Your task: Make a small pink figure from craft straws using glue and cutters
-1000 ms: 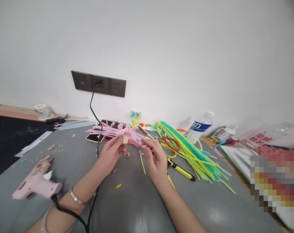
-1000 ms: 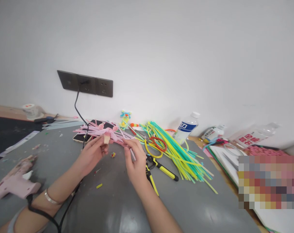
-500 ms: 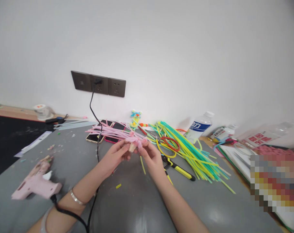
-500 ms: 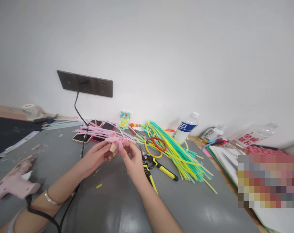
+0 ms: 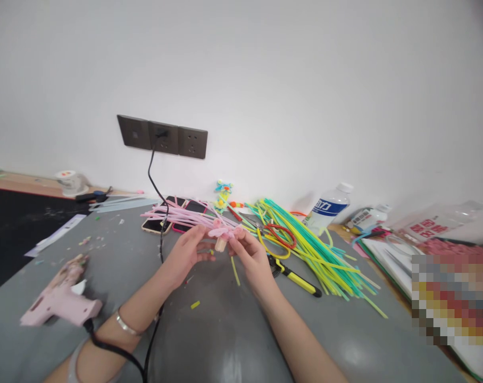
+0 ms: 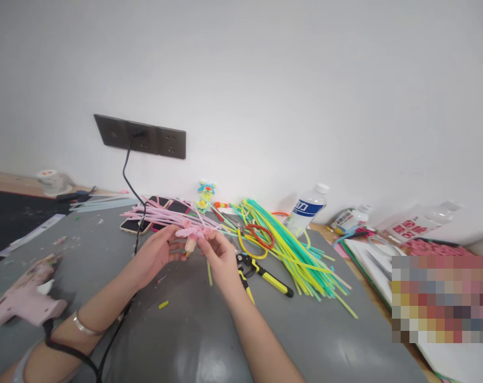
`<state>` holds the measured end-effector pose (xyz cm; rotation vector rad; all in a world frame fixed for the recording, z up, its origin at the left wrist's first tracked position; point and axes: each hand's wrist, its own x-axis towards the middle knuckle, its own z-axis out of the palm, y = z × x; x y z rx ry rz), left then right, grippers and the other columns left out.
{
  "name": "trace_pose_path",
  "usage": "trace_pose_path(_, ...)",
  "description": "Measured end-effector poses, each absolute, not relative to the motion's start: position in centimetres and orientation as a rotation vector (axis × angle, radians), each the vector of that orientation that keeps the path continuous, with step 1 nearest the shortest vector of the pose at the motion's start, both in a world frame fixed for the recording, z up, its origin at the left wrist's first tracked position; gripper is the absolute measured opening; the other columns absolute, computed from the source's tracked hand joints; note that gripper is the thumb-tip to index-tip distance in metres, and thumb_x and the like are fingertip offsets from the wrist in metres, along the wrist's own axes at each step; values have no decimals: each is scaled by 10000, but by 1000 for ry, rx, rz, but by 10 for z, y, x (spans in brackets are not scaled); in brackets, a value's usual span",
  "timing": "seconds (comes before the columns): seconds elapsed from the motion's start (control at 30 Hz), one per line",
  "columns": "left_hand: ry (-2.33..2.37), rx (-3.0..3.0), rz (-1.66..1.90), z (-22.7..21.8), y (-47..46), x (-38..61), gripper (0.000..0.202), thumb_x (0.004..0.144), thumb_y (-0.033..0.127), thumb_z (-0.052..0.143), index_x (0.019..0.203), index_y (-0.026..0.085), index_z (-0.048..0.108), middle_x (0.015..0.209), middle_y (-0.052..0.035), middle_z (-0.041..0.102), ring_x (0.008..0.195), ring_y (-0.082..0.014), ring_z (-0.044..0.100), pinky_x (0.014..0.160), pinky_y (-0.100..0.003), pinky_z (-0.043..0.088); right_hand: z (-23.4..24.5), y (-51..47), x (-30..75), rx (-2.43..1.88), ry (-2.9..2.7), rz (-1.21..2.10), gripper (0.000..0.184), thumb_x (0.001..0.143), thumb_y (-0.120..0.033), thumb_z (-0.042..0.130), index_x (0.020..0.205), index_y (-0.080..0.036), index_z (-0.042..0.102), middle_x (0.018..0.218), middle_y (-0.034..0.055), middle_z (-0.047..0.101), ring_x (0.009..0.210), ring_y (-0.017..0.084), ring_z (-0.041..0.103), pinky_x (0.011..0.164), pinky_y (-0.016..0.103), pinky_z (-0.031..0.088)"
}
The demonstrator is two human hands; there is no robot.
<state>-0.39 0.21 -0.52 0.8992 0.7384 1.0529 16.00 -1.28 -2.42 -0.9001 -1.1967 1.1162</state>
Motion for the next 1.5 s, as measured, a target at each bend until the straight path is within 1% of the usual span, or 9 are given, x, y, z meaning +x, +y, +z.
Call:
trace_pose_path(0.07, 736, 914, 1059, -4, 3, -5, 411, 730, 518, 747, 937, 173, 663, 963, -71, 685, 814, -201, 657, 613, -286, 552, -24, -13, 160, -896, -1214, 1107, 295, 780, -476, 726, 751, -202, 620, 727, -4, 574, 659, 141, 521, 615, 268, 475)
trace_pose_path(0.17, 768, 943, 1075, -3, 2, -6, 358, 696, 476, 788, 784, 164, 637, 853, -42, 679, 786, -194, 666, 626, -284, 560, -24, -12, 160, -899, -1226, 1105, 292, 767, -470, 741, 747, -205, 621, 729, 3, 613, 663, 151, 562, 649, 296, 502)
trace_pose_path(0.23, 783, 965, 1088, -3, 2, -7, 357, 689, 473, 792, 749, 157, 636, 828, -36, 677, 791, -199, 671, 657, -301, 570, -24, -12, 160, -901, -1227, 1104, 295, 757, -470, 750, 739, -204, 621, 733, 10, 636, 671, 162, 590, 663, 313, 514)
trace_pose_path(0.4, 819, 1050, 1095, -5, 2, -6, 346, 701, 475, 780, 780, 153, 682, 848, -47, 700, 811, -202, 661, 718, -334, 579, -24, -11, 159, -920, -1209, 1090, 331, 700, -481, 789, 705, -211, 597, 706, 10, 652, 669, 182, 627, 665, 333, 531)
trace_pose_path(0.6, 832, 1088, 1135, -9, 3, -4, 294, 710, 420, 788, 809, 156, 703, 822, -42, 699, 794, -191, 634, 713, -346, 585, -23, -12, 160, -933, -1162, 1133, 338, 694, -470, 796, 716, -205, 589, 709, 4, 661, 669, 173, 643, 682, 315, 524)
trace_pose_path(0.83, 818, 1159, 1152, -10, 4, -5, 267, 732, 402, 771, 773, 154, 682, 758, -24, 664, 731, -165, 602, 687, -318, 560, -23, -13, 159, -954, -1217, 1081, 316, 749, -464, 745, 699, -197, 584, 695, -9, 604, 643, 141, 569, 635, 271, 456)
trace_pose_path(1.0, 823, 1259, 1185, -12, 5, -6, 258, 763, 363, 749, 670, 161, 620, 703, -2, 628, 659, -125, 565, 670, -257, 497, -22, -14, 159, -986, -1244, 1016, 334, 753, -480, 731, 685, -194, 574, 673, -11, 548, 623, 132, 492, 584, 254, 401)
trace_pose_path(1.17, 811, 1225, 1215, -12, 5, -5, 228, 708, 347, 788, 720, 169, 646, 830, -39, 678, 807, -176, 614, 713, -272, 495, -21, -15, 159, -988, -1224, 1062, 333, 731, -477, 750, 686, -193, 582, 697, 4, 589, 647, 145, 526, 611, 269, 430)
trace_pose_path(1.5, 833, 1225, 1213, -8, 2, -3, 224, 688, 332, 798, 726, 163, 655, 805, -44, 681, 793, -184, 617, 720, -287, 503, -24, -15, 156, -1019, -1175, 1052, 344, 702, -469, 766, 659, -189, 571, 645, -7, 576, 597, 132, 507, 567, 251, 417)
